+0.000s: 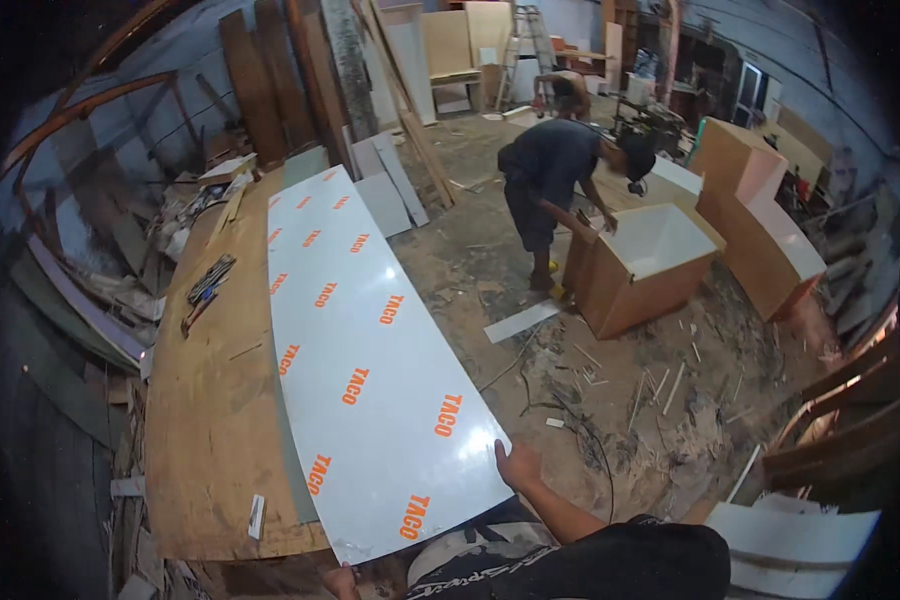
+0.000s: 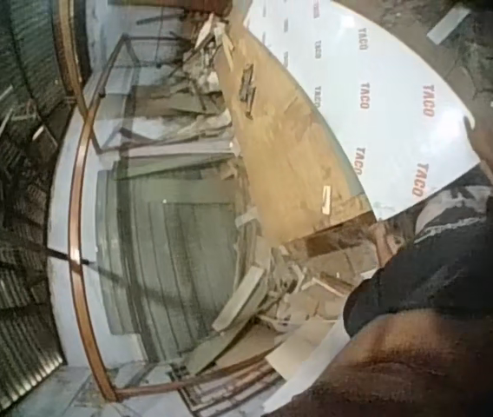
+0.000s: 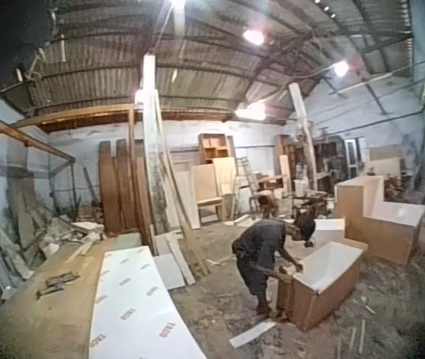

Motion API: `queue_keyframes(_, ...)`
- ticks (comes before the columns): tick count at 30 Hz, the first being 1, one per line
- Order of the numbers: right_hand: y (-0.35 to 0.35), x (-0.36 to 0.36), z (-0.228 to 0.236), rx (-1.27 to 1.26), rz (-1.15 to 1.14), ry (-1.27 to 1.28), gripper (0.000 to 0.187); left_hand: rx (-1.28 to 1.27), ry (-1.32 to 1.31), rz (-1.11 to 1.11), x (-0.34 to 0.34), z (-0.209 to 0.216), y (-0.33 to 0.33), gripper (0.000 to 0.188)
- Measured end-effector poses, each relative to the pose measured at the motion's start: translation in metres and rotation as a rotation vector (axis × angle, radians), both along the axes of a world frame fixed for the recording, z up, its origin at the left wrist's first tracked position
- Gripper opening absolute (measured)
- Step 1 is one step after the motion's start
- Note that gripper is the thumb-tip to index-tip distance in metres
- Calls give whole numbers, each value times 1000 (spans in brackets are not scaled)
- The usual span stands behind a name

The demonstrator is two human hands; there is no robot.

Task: The person trims the edges of a laminated board using a handheld trimming tool, rotates the board on the workbench, and trims the remaining edges while peeling off excess material by hand.

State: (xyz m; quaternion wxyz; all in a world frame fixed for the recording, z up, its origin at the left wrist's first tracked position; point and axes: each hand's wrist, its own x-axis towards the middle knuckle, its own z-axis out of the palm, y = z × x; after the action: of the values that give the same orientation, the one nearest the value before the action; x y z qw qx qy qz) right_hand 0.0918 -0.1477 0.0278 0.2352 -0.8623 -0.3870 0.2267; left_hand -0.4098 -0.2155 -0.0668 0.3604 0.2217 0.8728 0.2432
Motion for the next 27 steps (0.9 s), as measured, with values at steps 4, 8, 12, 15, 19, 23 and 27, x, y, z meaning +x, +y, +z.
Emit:
queue_keyframes(4,2,3,-8,-30,-62,40,57,-12,-168,5,-16,-17,8,24)
queue_keyframes(8,9,2,-13,38,-28,13,57,-46,-363,105,-42,-33,6,22)
queue_keyframes(12,4,1,-7,10,-45,20,58,-12,-236,34,-43,-22,15,22)
queue_keyframes(15,-2,0,-3,55,-31,32,60,122,60,-55,-36,-1,28,24)
queue_keyframes(19,-5,2,0,19,-26,56,61,367,464,-156,-6,25,41,26)
queue_keyframes(23,-3,4,-7,-15,-21,38,63,589,779,-196,39,41,52,27)
queue_keyframes(27,1,7,-12,-103,22,59,64,758,1079,-189,76,49,53,29)
